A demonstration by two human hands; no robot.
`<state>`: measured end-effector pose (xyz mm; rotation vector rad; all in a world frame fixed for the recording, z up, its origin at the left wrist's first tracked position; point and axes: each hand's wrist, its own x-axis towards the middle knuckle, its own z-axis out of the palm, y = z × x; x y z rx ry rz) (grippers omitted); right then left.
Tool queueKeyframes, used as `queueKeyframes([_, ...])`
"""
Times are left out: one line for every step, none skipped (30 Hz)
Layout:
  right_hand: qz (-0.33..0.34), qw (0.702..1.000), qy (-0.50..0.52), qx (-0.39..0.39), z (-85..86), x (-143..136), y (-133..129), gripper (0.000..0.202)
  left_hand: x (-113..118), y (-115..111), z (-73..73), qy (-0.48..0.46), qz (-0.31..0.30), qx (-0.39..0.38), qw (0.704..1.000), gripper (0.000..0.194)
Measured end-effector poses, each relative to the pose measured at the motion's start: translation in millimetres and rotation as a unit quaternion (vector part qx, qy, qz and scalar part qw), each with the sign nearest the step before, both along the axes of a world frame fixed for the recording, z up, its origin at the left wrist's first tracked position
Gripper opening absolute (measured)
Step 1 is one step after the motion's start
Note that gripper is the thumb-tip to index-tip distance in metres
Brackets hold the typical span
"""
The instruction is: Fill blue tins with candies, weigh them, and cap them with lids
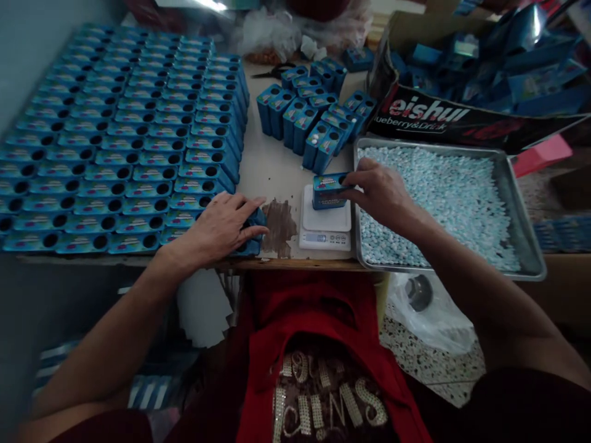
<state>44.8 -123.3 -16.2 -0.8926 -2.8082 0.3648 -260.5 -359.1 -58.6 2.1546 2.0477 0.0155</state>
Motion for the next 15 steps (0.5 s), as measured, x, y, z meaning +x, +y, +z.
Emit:
queueKeyframes([-0.011,1.000,0.007,-0.010,-5.3,6.4,-4.7,0.017,-1.3,0.2,-0.5,-0.003,-0.001,-0.001,1.000,0.072])
queueKeyframes([-0.018,0.999,0.017,-0.022,-9.7,10.4,-8.5,0.015,-2.7,1.1,1.1,-0.005,-0.003,-0.006,1.000,0.072])
queueKeyframes([-0.019,0.999,0.030,-0.036,-12.7,13.1,-10.8,0.014,-3.7,2.5,4.9,-0.005,-0.004,-0.013,1.000,0.072])
queueKeyframes([-0.016,0.998,0.044,-0.051,-13.8,15.8,-11.0,0.014,-4.0,4.1,10.3,-0.003,-0.008,-0.019,1.000,0.071])
queueKeyframes([-0.014,0.996,0.059,-0.064,-13.1,20.0,-9.1,0.015,-3.6,5.7,16.9,0.002,-0.011,-0.019,1.000,0.070])
queueKeyframes([-0.016,0.995,0.072,-0.072,-10.9,27.0,-5.0,0.020,-2.4,7.0,24.3,0.010,-0.012,-0.013,1.000,0.069])
queueKeyframes([-0.024,0.994,0.080,-0.075,-7.8,37.4,0.7,0.027,-0.7,7.9,31.9,0.019,-0.013,-0.005,1.000,0.069])
queueKeyframes([-0.038,0.994,0.077,-0.071,-4.6,51.3,7.4,0.033,1.5,8.5,39.2,0.029,-0.015,0.005,0.999,0.070])
queueKeyframes([-0.053,0.995,0.060,-0.063,-2.4,68.2,14.1,0.037,3.9,8.9,45.9,0.038,-0.017,0.014,0.999,0.071])
queueKeyframes([-0.066,0.996,0.029,-0.050,-1.9,86.8,19.9,0.039,6.3,9.4,51.7,0.045,-0.020,0.020,0.999,0.071])
queueKeyframes([-0.066,0.997,-0.016,-0.038,-3.7,105.8,24.0,0.039,8.9,10.1,56.6,0.051,-0.025,0.023,0.998,0.071])
queueKeyframes([-0.050,0.996,-0.068,-0.030,-8.1,123.5,26.1,0.042,11.7,11.3,60.6,0.056,-0.028,0.025,0.998,0.070])
queueKeyframes([-0.023,0.993,-0.116,-0.025,-14.9,138.6,26.1,0.047,14.9,13.3,63.9,0.059,-0.030,0.027,0.997,0.069])
queueKeyframes([0.006,0.987,-0.157,-0.021,-23.6,150.1,24.3,0.054,18.7,16.2,66.9,0.061,-0.031,0.029,0.997,0.069])
queueKeyframes([0.029,0.982,-0.186,-0.014,-33.4,157.5,21.4,0.061,23.4,19.9,69.9,0.061,-0.030,0.030,0.997,0.069])
